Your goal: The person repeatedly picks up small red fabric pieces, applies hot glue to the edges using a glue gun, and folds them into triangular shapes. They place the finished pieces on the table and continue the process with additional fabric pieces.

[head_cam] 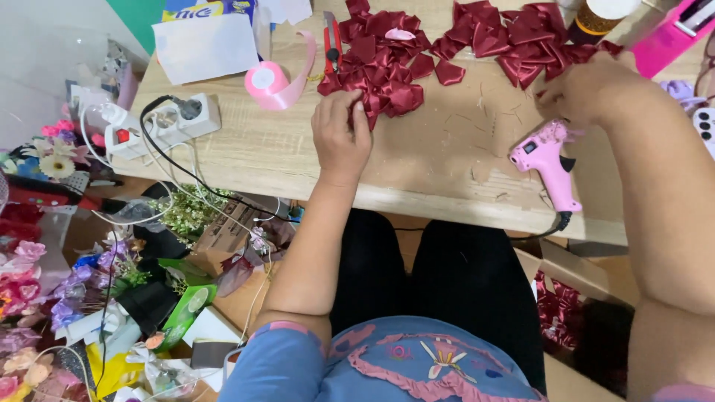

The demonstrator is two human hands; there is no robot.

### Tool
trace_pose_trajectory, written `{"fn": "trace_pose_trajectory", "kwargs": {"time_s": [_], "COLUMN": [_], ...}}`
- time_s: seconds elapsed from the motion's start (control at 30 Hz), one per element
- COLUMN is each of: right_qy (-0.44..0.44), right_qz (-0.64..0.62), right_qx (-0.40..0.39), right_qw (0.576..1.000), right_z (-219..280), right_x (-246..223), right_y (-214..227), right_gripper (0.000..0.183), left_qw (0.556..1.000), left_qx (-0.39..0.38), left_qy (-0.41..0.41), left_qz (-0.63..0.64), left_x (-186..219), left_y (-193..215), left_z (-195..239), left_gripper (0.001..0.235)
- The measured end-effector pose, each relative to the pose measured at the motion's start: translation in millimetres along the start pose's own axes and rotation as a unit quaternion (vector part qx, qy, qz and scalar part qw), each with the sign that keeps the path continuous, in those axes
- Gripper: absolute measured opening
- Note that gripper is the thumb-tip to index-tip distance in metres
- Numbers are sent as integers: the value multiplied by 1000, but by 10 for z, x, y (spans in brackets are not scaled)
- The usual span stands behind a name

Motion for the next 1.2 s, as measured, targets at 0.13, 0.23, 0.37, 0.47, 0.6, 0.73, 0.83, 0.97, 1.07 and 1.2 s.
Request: {"fn": "trace_pose_trajectory", "kwargs": {"time_s": [0.13,0.23,0.37,0.47,0.6,0.73,0.83,0.97,1.07,1.2], "right_qy": [-17,-17,65,110,176,251,317,363,383,403], "right_qz": [-68,-58,-87,-127,-327,-283,-342,-402,-365,-361], "right_qx": [40,46,342,562,637,689,675,597,565,548], "right_qw": [997,997,934,810,676,618,572,592,633,638], "right_z": [-202,-274,-218,309,1074,1306,1532,1625,1622,1544], "right_x": [81,184,417,237,-267,-528,-807,-1000,-1130,-1271], "right_y": [-108,-224,-463,-406,-318,-531,-636,-794,-894,-1024], "right_gripper": [53,58,34,17,33,17,20,30,28,29], "left_qw": [1000,1000,1000,1000,998,995,995,911,801,705], "left_qx": [-1,-8,-9,6,31,58,52,-232,-423,-534], "left_qy": [0,3,5,-10,-52,-77,-28,174,240,319], "left_qz": [3,16,25,25,21,23,77,292,349,342], "left_x": [-22,-45,-74,-96,-29,129,419,1077,1407,1551], "left_y": [-9,-17,-24,-29,10,82,182,492,699,880], "left_z": [-2,6,32,40,40,56,194,235,332,435], "left_gripper": [16,18,20,21,20,19,19,40,40,15]}}
Point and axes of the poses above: each hand's wrist, its own z-axis away from the middle knuckle, its own y-axis out of the back of the hand, x = y × z, the point moved 1 cm from there along -z, towards the middle knuckle, and after that the axes turned 7 degrees about y, right-handed, at the moved point
